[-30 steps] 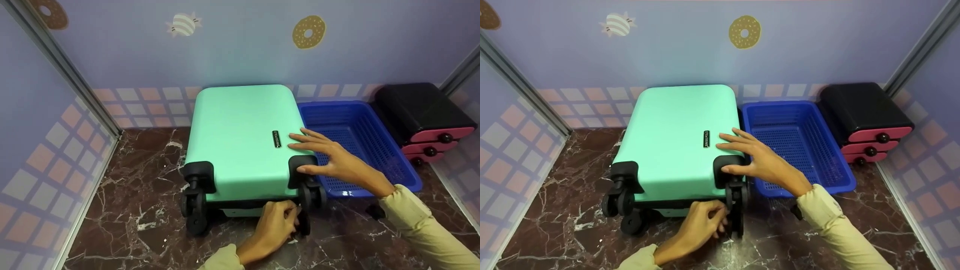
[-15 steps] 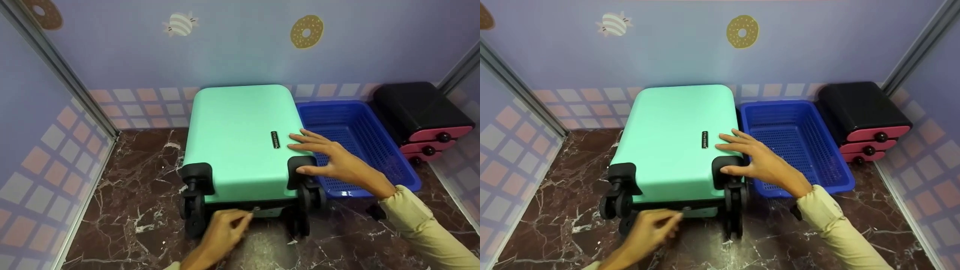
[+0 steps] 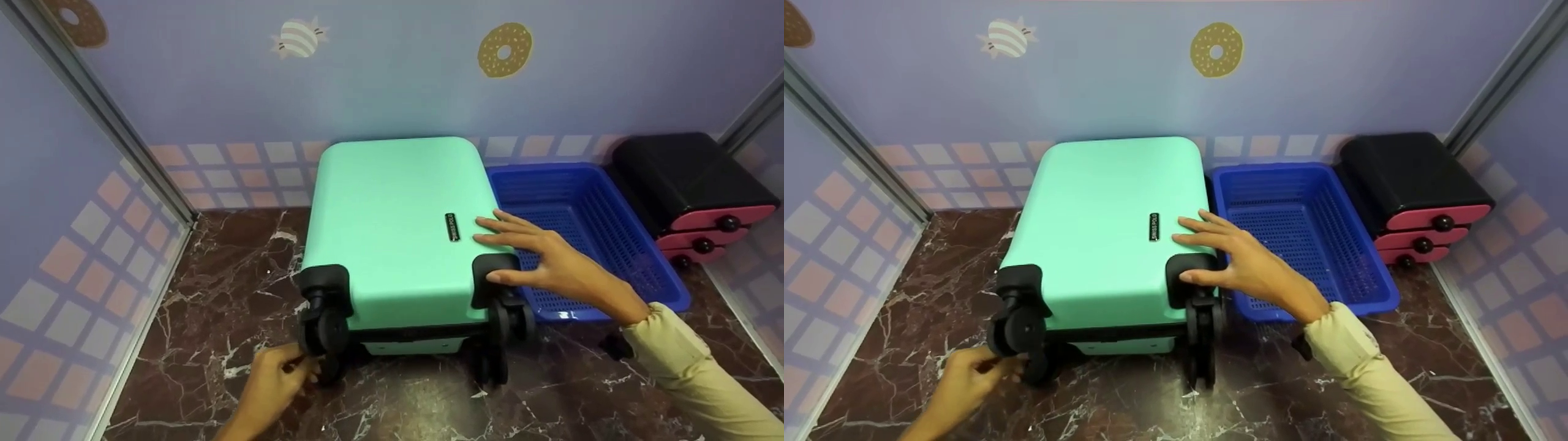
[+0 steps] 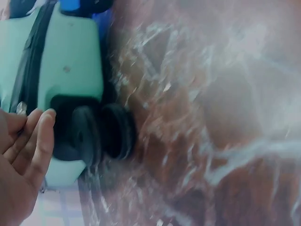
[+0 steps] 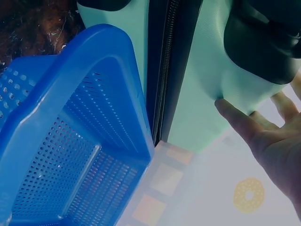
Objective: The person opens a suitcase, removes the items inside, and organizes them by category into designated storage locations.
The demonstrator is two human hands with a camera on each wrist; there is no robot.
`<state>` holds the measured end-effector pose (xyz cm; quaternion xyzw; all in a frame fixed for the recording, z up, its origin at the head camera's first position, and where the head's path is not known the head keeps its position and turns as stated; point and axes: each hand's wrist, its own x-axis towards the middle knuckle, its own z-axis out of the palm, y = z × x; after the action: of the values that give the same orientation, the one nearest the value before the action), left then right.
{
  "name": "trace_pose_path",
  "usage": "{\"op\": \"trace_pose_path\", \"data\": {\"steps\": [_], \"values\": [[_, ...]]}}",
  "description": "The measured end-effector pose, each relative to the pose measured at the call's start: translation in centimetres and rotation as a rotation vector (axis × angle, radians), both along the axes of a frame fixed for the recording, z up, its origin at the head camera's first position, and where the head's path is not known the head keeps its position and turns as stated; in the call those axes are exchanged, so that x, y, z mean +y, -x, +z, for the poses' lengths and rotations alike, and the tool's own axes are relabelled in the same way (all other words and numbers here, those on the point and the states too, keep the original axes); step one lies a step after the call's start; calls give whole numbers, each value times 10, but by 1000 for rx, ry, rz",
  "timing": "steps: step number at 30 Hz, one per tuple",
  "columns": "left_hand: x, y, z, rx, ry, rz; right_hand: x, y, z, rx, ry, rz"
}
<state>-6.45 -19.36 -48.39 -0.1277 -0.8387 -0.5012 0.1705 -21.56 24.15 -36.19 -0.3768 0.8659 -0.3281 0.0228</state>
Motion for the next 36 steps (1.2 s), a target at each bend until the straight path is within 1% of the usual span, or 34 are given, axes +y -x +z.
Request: {"op": "trace_pose_path", "data": {"steps": [2,4,6,9,11,13,16,18,19,22,24,25,27,29,31,34,36], "values": [[-8,2,6,-28,16,16,1,-1,0,-8,1,-4],[-14,4,10,-32,55,60,2,-1,0,-10,4,-6],[-20,7,12,-37,97,103,3,-2,-1,-8,13,-12],[-27,8,13,-86,119,136,2,-2,-4,-10,27,-11],[-29,10,14,-130,108,136,2,-1,-4,-11,30,-9],[-30,12,16,-173,77,144,1,-1,-5,-13,43,-9],[-29,14,21,-205,36,153,0,-3,-7,-43,95,-49],[-28,15,24,-231,26,139,0,-6,-10,-89,137,-101],[-27,15,25,-249,25,126,1,-8,-12,-128,156,-130],[-23,15,28,-287,57,79,1,-14,-15,-233,182,-204],[-21,14,27,-263,104,70,0,-17,-16,-280,187,-229],[-19,15,26,-232,130,73,0,-17,-16,-300,193,-228],[-17,14,23,-147,168,99,-1,-18,-17,-318,196,-225],[-14,12,20,-36,221,130,-1,-18,-17,-334,198,-217],[-10,10,16,53,260,153,-1,-18,-17,-348,203,-209],[-5,9,14,132,287,161,0,-20,-16,-363,226,-203],[-3,11,14,149,288,166,1,-21,-16,-381,248,-198]]}}
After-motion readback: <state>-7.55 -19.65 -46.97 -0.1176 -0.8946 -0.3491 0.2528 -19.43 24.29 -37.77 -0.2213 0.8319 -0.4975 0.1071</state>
